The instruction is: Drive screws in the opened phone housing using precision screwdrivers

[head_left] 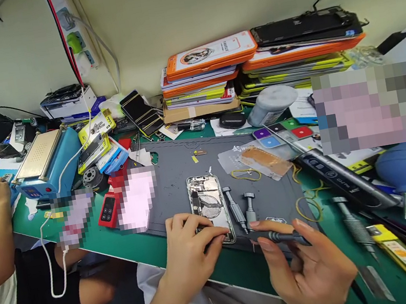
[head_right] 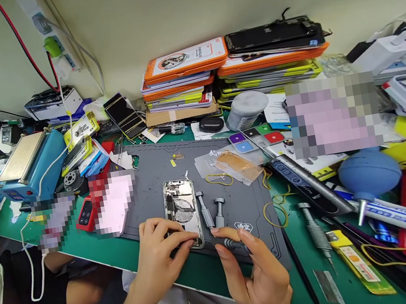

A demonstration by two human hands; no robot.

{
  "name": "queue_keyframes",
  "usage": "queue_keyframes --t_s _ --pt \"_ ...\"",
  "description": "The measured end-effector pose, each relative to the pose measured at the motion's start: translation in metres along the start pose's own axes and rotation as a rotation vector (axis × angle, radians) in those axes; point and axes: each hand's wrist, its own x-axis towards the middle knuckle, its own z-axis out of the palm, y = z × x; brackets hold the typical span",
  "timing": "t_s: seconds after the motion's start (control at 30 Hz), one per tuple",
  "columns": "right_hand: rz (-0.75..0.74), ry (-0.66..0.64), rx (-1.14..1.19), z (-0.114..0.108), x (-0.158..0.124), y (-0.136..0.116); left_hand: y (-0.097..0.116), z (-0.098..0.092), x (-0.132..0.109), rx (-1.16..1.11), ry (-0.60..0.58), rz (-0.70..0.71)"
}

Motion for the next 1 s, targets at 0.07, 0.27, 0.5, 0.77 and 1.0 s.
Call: queue_keyframes --t_s 0.07,0.27,0.5,0.77,1.0 --pt "0.006 -0.002 -0.003 0.000 0.000 0.000 0.000 0.000 0.000 -0.004 -0.005 0.002" --pt "0.012 0.021 0.002 0.002 -0.001 0.001 -0.001 0.001 -0.001 0.001 0.020 0.006" --pt "0.001 -0.007 -0.039 0.006 0.001 0.000 -0.002 -0.002 0.002 -0.014 0.019 0.026" --pt "-0.080 0.016 -0.096 0.014 0.004 0.000 -0.003 -0.001 0.004 -0.012 0.024 0.015" --pt "-0.123 -0.048 -0.116 0.014 0.009 -0.002 -0.001 -0.002 0.005 -0.004 0.028 0.019"
